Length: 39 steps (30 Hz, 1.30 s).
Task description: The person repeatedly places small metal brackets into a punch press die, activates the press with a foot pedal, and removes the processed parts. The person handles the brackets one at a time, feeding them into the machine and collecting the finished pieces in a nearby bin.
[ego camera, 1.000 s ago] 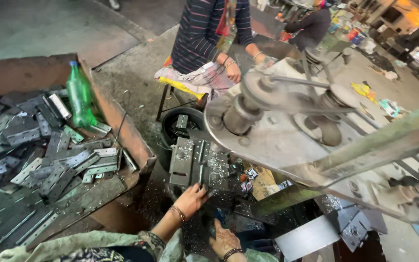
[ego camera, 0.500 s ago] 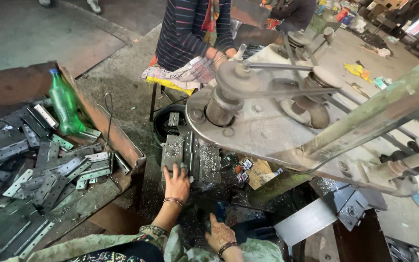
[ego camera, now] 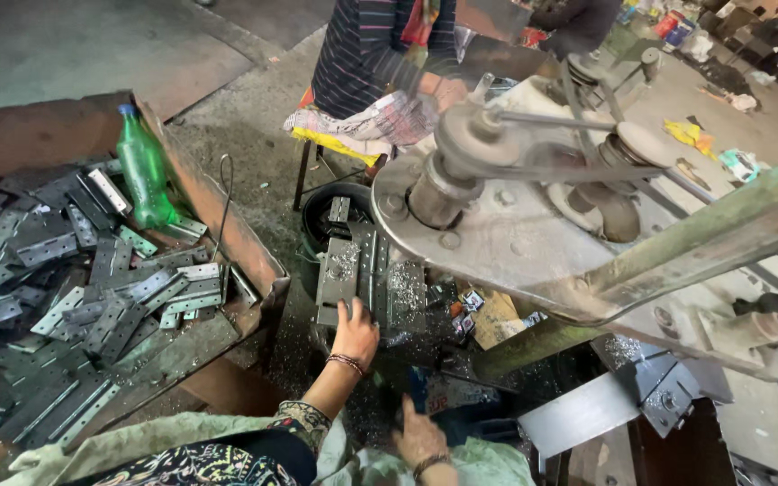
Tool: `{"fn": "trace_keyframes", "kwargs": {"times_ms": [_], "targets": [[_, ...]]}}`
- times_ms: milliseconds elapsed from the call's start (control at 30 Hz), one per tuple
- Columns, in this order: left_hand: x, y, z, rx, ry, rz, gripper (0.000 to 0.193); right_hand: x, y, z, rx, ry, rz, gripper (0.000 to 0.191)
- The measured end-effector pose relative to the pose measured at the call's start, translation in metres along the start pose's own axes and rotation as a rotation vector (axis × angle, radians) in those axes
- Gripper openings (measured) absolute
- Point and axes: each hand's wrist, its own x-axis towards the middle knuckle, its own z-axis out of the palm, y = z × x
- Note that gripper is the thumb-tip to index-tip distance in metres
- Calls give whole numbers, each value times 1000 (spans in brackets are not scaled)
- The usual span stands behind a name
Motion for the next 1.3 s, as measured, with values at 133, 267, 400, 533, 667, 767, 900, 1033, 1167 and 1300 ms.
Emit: {"fn": "trace_keyframes", "kwargs": {"times_ms": [133, 267, 400, 533, 667, 767, 900, 1033, 1167, 1300], "targets": [[0, 3, -6, -32, 37, -24, 36, -3, -8, -24, -64, 24, -76, 80], [2, -4, -8, -37, 15, -57, 33, -1, -9, 21, -62, -64, 136, 92], [-2, -10, -4, -105, 93, -67, 34, 6, -2, 69, -6, 182, 18, 86], [-4, -8, -3, -69, 142, -48, 33, 7, 4, 65, 21, 112, 58, 88], [2, 0, -5, -14, 54, -37, 36, 12, 9, 22, -52, 29, 12, 83], [4, 5, -3, -10, 25, -28, 35, 10, 11, 8, -62, 70, -51, 80], [2, 5, 8, -40, 70, -23, 34, 7, 7, 40, 45, 117, -6, 82], [-2, 2, 16, -89, 184, -37, 33, 10, -2, 83, 109, 129, 59, 94], [-6, -5, 15, -100, 229, -81, 30, 10, -4, 81, 132, 125, 23, 92], [0, -15, 8, -226, 162, -105, 30, 4, 5, 42, 117, 75, 32, 91]]}}
